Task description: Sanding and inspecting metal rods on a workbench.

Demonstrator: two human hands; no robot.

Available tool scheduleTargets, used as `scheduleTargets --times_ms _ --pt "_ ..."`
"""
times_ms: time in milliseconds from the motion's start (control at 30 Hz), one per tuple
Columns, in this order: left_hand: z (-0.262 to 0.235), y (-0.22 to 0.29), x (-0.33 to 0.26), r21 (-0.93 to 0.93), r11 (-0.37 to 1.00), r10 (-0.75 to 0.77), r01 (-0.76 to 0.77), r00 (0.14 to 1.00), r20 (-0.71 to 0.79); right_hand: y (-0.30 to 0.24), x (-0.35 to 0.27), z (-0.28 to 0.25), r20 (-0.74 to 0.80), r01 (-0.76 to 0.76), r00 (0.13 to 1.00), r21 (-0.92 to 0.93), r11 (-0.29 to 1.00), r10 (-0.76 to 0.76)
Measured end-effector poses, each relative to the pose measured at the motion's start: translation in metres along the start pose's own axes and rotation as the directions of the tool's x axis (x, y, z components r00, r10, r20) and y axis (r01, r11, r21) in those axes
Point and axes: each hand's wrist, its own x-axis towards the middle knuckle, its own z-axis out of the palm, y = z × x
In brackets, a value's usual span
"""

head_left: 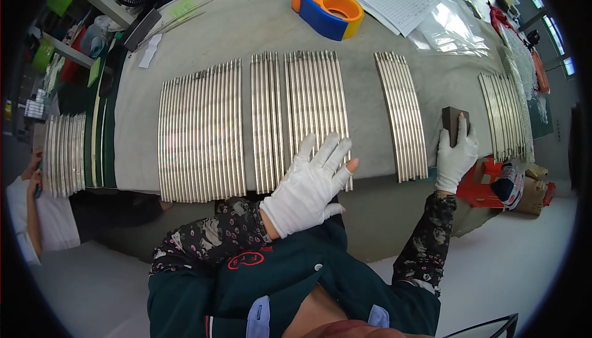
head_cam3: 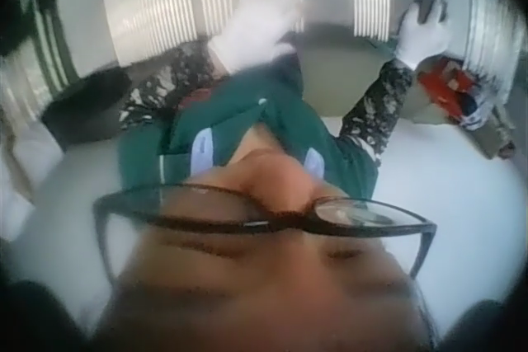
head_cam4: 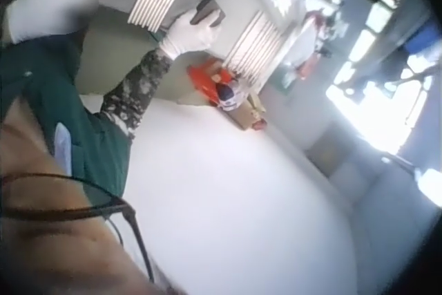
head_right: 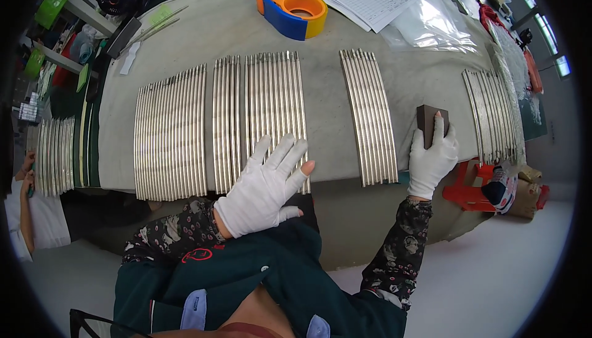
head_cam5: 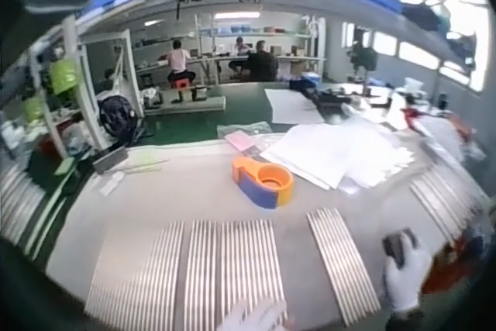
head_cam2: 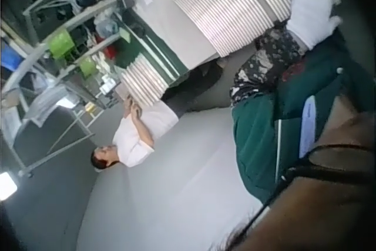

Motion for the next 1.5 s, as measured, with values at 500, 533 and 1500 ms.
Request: scheduleTargets --times_ms 500,533,1500 --pt "0.012 0.011 0.023 0.004 0.995 0.097 -0.097 0.995 -0.012 0.002 -0.002 0.001 -0.015 0.01 1.0 -0.003 1.0 -0.01" --pt "0.013 0.011 0.024 0.001 0.995 0.096 -0.096 0.995 -0.018 0.001 -0.001 0.001 -0.012 0.007 1.0 -0.005 1.0 -0.007" --pt "0.027 0.024 -0.004 0.006 0.964 0.265 -0.265 0.962 0.062 0.001 0.0 0.004 -0.077 0.021 0.997 0.03 0.999 -0.019"
